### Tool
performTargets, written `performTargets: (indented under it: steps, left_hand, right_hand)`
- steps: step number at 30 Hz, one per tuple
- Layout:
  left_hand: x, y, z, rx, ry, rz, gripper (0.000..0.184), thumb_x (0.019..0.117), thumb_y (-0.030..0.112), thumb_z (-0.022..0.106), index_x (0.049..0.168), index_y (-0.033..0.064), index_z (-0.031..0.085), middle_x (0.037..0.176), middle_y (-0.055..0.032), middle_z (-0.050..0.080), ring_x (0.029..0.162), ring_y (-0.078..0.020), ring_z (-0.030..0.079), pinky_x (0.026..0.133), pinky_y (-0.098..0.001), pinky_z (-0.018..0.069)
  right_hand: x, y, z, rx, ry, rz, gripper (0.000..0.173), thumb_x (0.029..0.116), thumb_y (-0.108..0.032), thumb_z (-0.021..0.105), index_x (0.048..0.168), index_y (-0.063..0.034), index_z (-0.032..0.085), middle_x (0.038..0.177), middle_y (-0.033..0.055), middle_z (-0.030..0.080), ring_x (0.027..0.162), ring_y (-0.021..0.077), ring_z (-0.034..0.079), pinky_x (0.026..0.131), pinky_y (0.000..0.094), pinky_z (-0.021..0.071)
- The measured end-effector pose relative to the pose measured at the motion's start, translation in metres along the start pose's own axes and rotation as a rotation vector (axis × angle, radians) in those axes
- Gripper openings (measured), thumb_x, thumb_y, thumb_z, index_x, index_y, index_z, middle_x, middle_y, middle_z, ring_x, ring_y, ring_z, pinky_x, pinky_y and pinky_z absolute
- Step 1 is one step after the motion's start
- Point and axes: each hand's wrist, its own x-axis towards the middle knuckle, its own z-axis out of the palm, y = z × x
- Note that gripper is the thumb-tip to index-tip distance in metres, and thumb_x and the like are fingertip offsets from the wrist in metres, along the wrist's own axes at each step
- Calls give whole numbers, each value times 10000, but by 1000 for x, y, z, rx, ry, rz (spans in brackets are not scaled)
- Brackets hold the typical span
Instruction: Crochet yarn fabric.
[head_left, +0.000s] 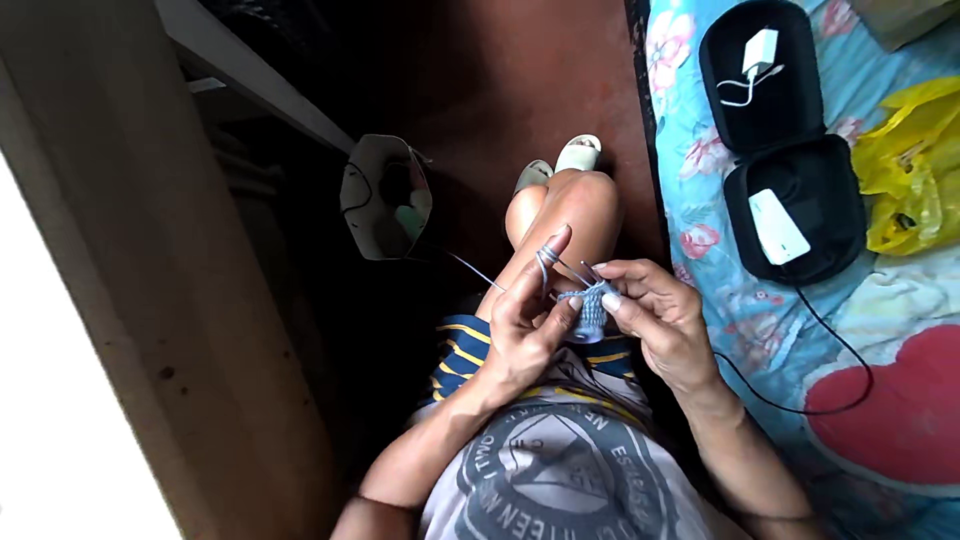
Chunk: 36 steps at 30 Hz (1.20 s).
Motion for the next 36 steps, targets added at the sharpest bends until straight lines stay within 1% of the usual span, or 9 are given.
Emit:
performTargets:
  steps: [2, 4, 6, 7, 9, 11, 16, 26, 36]
  left_hand:
    - [2, 0, 0, -46, 66, -23, 664, 889, -103, 611, 1517, 24, 435, 976, -24, 732, 806, -82, 689, 764, -262, 594]
    - [4, 3, -2, -68, 106, -77, 647, 894, -98, 616, 1507, 32, 453, 976, -12, 733, 817, -82, 692, 764, -260, 593]
    - [6, 5, -3, -83, 128, -105, 644, 886, -110, 609, 1498, 27, 462, 955, -6, 736, 800, -74, 691, 750, -248, 591]
    - [7, 7, -3, -89, 133, -113, 642, 882, -117, 608, 1493, 18, 465, 939, -13, 734, 785, -76, 689, 738, -245, 590]
    - [9, 7, -2, -99, 145, -129, 632, 880, -121, 606, 1485, 3, 468, 922, -24, 734, 767, -76, 686, 723, -240, 587]
    - [11, 8, -2, -121, 166, -164, 617, 887, -117, 606, 1478, 17, 489, 903, -31, 724, 752, -81, 679, 716, -242, 584]
    - [13, 8, -4, -128, 173, -203, 570, 922, -86, 595, 1473, 25, 500, 878, -40, 709, 728, -80, 663, 700, -242, 578]
    - [13, 4, -2, -75, 191, -178, 577, 910, -98, 598, 1468, 10, 495, 857, -28, 724, 716, -68, 672, 707, -233, 581]
    - [12, 3, -3, -135, 154, -208, 627, 906, -95, 624, 1501, 23, 464, 858, -41, 727, 712, -80, 676, 698, -242, 584]
  right_hand:
    - [2, 3, -1, 57, -8, 28, 308, 972, -17, 589, 1248, -94, 704, 962, -50, 714, 636, -55, 505, 565, 120, 420]
    - [2, 7, -7, -109, -38, -81, 295, 998, -35, 573, 1261, -69, 701, 1104, -35, 736, 850, -35, 648, 751, 141, 545]
    - [4, 10, -14, -349, -51, -239, 264, 1013, -48, 564, 1225, -40, 720, 1104, 14, 742, 942, -2, 677, 833, 163, 567]
    - [5, 11, -18, -471, -42, -304, 254, 1014, -64, 569, 1199, -58, 743, 991, 24, 727, 866, 6, 657, 777, 162, 551]
    - [8, 11, -24, -679, -40, -406, 290, 1006, -81, 553, 1193, -117, 772, 760, 26, 584, 654, 50, 525, 587, 191, 426]
    - [11, 7, -30, -845, -67, -483, 334, 989, -63, 535, 1203, -149, 776, 696, 44, 518, 583, 105, 480, 520, 242, 376]
    - [12, 2, -33, -1053, -92, -584, 381, 960, -30, 542, 1214, -184, 781, 677, 71, 529, 582, 190, 520, 504, 309, 392]
    - [8, 7, -26, -1195, -44, -636, 382, 958, -32, 564, 1235, -194, 771, 685, 91, 522, 554, 223, 504, 473, 327, 354]
    - [9, 14, -26, -1008, -28, -607, 337, 965, -37, 578, 1197, -165, 787, 693, 81, 547, 586, 183, 524, 506, 294, 395]
